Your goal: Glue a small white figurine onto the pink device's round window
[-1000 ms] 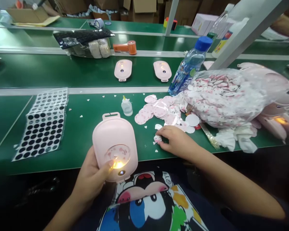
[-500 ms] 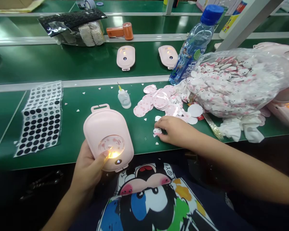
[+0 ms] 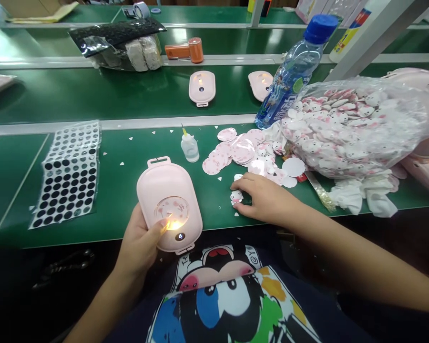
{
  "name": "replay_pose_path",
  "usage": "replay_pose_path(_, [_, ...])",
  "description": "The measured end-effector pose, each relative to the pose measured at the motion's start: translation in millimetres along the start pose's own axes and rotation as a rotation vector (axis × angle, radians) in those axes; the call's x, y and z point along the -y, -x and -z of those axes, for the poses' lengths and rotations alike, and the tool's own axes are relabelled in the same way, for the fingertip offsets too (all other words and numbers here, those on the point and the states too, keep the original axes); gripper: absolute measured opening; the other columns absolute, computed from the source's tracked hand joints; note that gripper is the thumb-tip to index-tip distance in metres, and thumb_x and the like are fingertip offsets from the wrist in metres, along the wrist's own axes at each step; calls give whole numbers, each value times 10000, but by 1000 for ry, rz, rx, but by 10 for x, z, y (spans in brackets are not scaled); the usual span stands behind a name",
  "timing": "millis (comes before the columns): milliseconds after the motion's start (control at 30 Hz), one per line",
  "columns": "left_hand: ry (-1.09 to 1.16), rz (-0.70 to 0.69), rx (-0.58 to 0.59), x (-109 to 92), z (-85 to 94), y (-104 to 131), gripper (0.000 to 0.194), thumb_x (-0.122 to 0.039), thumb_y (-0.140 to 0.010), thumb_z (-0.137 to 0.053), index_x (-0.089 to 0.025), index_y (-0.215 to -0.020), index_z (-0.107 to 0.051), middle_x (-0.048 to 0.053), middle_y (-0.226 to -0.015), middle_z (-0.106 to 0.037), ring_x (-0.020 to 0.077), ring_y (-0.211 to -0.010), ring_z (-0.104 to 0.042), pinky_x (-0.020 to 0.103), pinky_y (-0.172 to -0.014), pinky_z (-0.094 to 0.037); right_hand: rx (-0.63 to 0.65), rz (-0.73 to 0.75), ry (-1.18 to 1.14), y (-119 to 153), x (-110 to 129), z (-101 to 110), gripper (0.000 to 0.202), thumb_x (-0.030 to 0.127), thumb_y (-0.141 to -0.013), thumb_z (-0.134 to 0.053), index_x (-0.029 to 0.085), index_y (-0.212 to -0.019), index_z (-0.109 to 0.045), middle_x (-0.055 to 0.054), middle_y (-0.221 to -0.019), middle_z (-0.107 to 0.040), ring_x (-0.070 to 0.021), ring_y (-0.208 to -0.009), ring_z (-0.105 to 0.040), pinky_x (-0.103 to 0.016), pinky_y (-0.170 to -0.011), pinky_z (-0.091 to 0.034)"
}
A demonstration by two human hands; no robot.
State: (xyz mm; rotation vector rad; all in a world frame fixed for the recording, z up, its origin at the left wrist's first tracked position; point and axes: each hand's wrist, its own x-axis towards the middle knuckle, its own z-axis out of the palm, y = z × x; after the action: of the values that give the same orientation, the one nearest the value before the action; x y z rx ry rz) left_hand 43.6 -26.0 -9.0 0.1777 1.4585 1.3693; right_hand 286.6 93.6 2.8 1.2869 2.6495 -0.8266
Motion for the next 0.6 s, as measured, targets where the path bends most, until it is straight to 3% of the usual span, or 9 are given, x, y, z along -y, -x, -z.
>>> replay_pose_path(167, [6, 21, 19, -46, -37, -4, 399, -105, -667, -679, -272, -1006, -551, -48, -905, -700, 27, -670, -735, 77, -511, -677, -48, -58, -1, 40, 61, -69, 271, 340, -872, -481, 214, -1076, -609, -9, -1080, -543, -153, -969, -520, -359, -830, -459])
replay_pose_path(333, [11, 41, 8, -69, -70, -1, 390, -120, -675, -669, -271, -1013, -546, -50, -919, -697, 29, -680, -736, 82, -512, -678, -232, 69, -165, 83, 11, -116, 456, 160, -803, -498, 250, -1250, -498, 58, -1134, -551, -58, -998, -529, -230, -882, -458])
replay_pose_path(467, [5, 56, 4, -42, -59, -41, 411, -128, -673, -673, -266, -1035, -535, -42, -920, -696, 28, -672, -724, 89, -510, -674, -316, 82, -242, 109, -18, -146, 538, 124, -804, -476, 323, -1299, -409, 64, -1137, -533, -34, -1011, -510, -197, -909, -441])
replay_pose_path(600, [5, 57, 17, -22, -29, -60, 424, -141, -680, -691, -261, -1052, -526, -23, -926, -695, 37, -680, -733, 105, -527, -685, -350, 67, -351, 112, 40, -159, 564, 104, -804, -485, 312, -1317, -380, 46, -1139, -510, -14, -1014, -497, -148, -936, -428])
